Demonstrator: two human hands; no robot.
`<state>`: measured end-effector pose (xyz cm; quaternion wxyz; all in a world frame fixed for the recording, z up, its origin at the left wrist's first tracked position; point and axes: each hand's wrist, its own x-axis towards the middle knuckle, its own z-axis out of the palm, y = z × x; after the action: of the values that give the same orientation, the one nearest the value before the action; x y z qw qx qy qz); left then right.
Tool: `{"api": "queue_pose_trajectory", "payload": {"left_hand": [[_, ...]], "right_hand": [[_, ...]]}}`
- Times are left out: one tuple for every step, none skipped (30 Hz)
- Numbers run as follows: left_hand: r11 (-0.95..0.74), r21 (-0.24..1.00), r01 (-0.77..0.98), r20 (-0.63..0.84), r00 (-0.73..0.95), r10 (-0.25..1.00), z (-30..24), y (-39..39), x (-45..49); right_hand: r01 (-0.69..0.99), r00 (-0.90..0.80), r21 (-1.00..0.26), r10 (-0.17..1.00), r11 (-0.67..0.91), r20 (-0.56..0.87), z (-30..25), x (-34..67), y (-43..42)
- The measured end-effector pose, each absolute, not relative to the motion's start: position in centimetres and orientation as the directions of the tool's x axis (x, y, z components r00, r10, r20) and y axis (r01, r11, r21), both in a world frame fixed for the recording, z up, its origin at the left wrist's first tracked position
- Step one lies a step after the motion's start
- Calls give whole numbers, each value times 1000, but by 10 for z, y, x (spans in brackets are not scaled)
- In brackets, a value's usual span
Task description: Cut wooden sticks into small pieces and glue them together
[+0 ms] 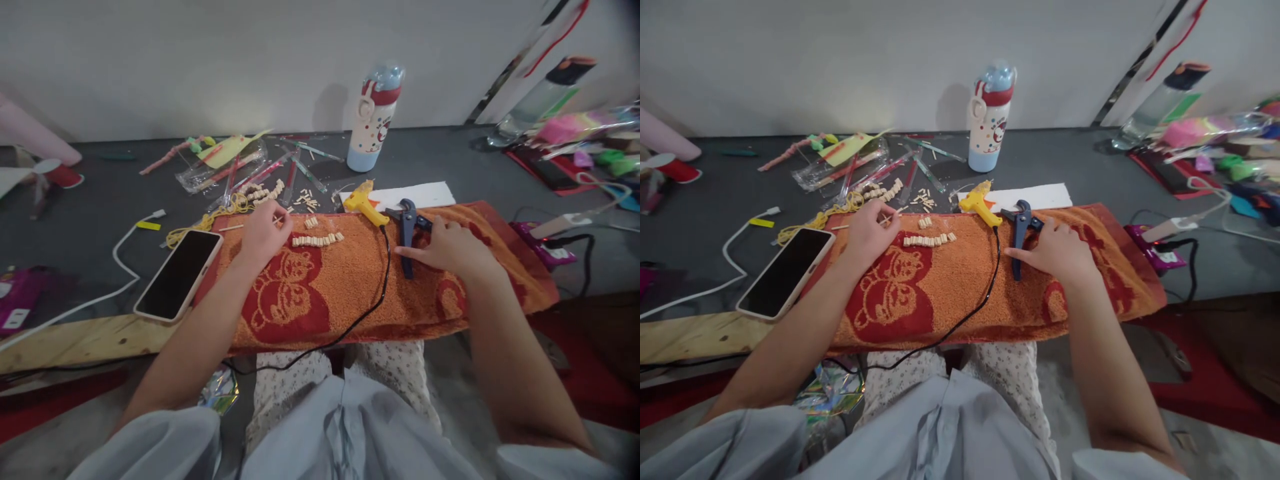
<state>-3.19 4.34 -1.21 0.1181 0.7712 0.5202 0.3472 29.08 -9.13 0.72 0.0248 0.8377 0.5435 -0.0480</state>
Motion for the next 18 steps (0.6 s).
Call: {"api": "queue_pose_trajectory", "payload": {"left_hand": [[-430, 544, 721, 410, 218, 885, -12, 44, -32], [-431, 545, 719, 409, 221, 885, -12, 44, -32], [-434, 545, 718, 409, 225, 885, -12, 44, -33], [-438, 543, 716, 411, 228, 883, -12, 45, -33], [-442, 541, 715, 415, 230, 880, -12, 45, -33], [-445, 539, 715, 420, 230, 878, -12, 45, -34], [-447, 537, 715, 425, 228, 876, -13, 45, -34], [-448, 536, 716, 430, 226, 874, -13, 46, -35], [-449, 534, 716, 435, 223, 872, -13, 46, -35], [-451, 533, 715, 442, 219, 870, -14, 46, -35], [-454, 533, 714, 449, 216, 867, -14, 46, -35], [-456, 533, 712, 455, 213, 865, -15, 47, -36], [-458, 536, 709, 460, 209, 863, -15, 47, -36], [-460, 540, 705, 464, 206, 861, -15, 47, -36], [-461, 546, 700, 468, 203, 860, -15, 48, -36], [-463, 552, 694, 471, 199, 859, -15, 48, -36], [-465, 557, 688, 473, 196, 859, -15, 48, -36], [-466, 563, 683, 476, 193, 858, -15, 48, -36]], "right_hand": [[912, 407, -3, 905, -411, -126, 8, 289, -92], [917, 394, 1, 907, -398, -147, 8, 288, -93], [920, 386, 4, 908, -391, -165, 9, 287, -93], [920, 387, 10, 904, -392, -181, 9, 287, -92], [916, 397, 19, 896, -402, -199, 10, 288, -92], [909, 411, 29, 885, -415, -218, 11, 288, -91], [903, 425, 40, 873, -429, -238, 12, 288, -90], [898, 435, 49, 863, -438, -255, 13, 288, -89], [896, 438, 56, 858, -440, -268, 15, 288, -88], [898, 435, 60, 858, -436, -274, 16, 288, -87], [903, 425, 64, 863, -425, -274, 16, 288, -86], [908, 417, 71, 868, -414, -270, 17, 289, -86], [909, 415, 84, 871, -408, -262, 17, 289, -85], [909, 417, 100, 873, -405, -252, 17, 289, -85], [909, 417, 117, 876, -400, -242, 17, 290, -84], [910, 414, 131, 881, -394, -229, 16, 292, -85], [912, 408, 134, 886, -387, -220, 15, 294, -85], [916, 400, 118, 891, -383, -215, 14, 298, -86]]}}
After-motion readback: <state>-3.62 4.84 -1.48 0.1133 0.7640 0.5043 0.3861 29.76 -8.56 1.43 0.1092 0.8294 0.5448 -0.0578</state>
